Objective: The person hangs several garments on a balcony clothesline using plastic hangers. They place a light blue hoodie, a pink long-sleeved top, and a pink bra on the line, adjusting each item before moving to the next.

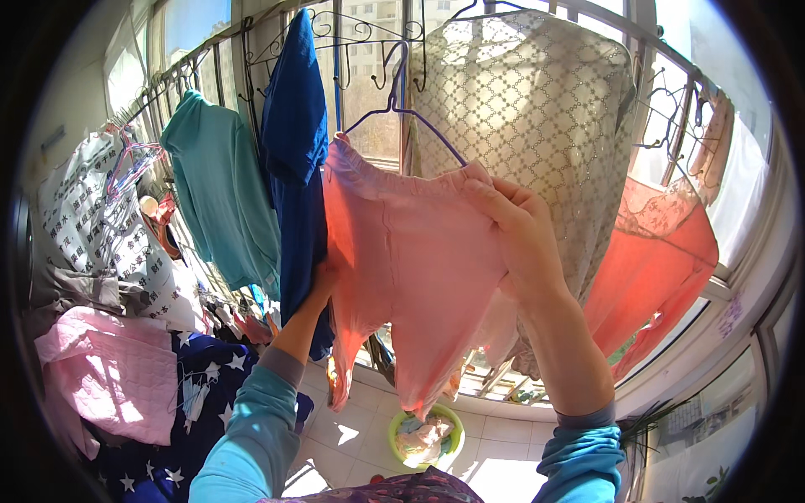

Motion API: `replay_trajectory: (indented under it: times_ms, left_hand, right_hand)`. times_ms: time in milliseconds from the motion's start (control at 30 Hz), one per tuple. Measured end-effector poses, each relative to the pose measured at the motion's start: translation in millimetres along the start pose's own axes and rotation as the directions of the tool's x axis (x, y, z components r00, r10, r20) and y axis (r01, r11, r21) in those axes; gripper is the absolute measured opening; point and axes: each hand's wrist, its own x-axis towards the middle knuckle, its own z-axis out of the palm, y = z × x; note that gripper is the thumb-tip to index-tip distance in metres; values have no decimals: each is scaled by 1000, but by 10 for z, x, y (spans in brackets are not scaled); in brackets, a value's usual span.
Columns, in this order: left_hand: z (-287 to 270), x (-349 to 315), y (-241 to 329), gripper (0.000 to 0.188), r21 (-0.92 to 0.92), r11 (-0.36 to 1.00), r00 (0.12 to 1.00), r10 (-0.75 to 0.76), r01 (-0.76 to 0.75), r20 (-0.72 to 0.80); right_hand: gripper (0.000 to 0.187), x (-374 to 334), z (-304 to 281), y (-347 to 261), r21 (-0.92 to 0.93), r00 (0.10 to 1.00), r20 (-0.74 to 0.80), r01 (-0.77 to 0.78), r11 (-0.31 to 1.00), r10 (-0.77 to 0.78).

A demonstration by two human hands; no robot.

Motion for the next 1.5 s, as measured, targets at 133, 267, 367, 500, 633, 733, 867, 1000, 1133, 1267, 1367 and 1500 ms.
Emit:
replay_trajectory:
  times_ms: [133,267,367,500,633,733,867,1000,1133,1267,1367,1500]
  left_hand:
    - [-141,156,0,14,-384,914,989,-145,129,-12]
    - [-189,139,133,16,-421,902,994,-105,99,9]
    - [-158,187,270,9,-472,881,993,-75,22,-95]
    - [-85,302,454,6,-511,858,981,-56,-49,-187]
    - [-90,340,572,6,-497,868,983,-70,-23,-168]
    - [-100,337,598,6,-490,871,984,-77,-13,-162]
    - [-89,393,606,7,-479,877,975,-73,-36,-207]
    - [-89,555,671,5,-634,747,969,54,-199,-240]
    - [-129,669,738,6,-592,787,977,59,-173,-206]
    - [-186,558,610,9,-495,864,990,20,-86,-138]
    - [-218,422,343,13,-408,913,997,-10,-24,-81]
    - [-196,413,-78,17,-176,982,990,-89,69,-107]
  right_hand:
    - [21,351,250,-118,-69,998,-53,-22,997,18]
    - [19,682,461,-191,-190,999,-8,45,981,-48]
    - [14,962,576,-169,-200,994,46,111,973,-104]
    - [17,1383,691,-101,-144,997,11,73,987,-72]
    - [18,1546,786,-38,112,986,167,-5,994,-14]
    - [17,1422,849,-72,-56,1000,4,6,998,-6]
    - [13,1060,802,-202,-250,993,27,114,962,-111]
    - [15,1113,853,-340,-54,995,-42,86,995,-88]
    - [17,1492,824,-459,-226,995,100,33,974,-10]
    - [15,1732,813,-256,-534,973,229,141,834,-18]
    - [11,1706,782,-13,-482,992,120,27,876,35]
    - [15,1587,704,95,-288,998,50,-29,957,45]
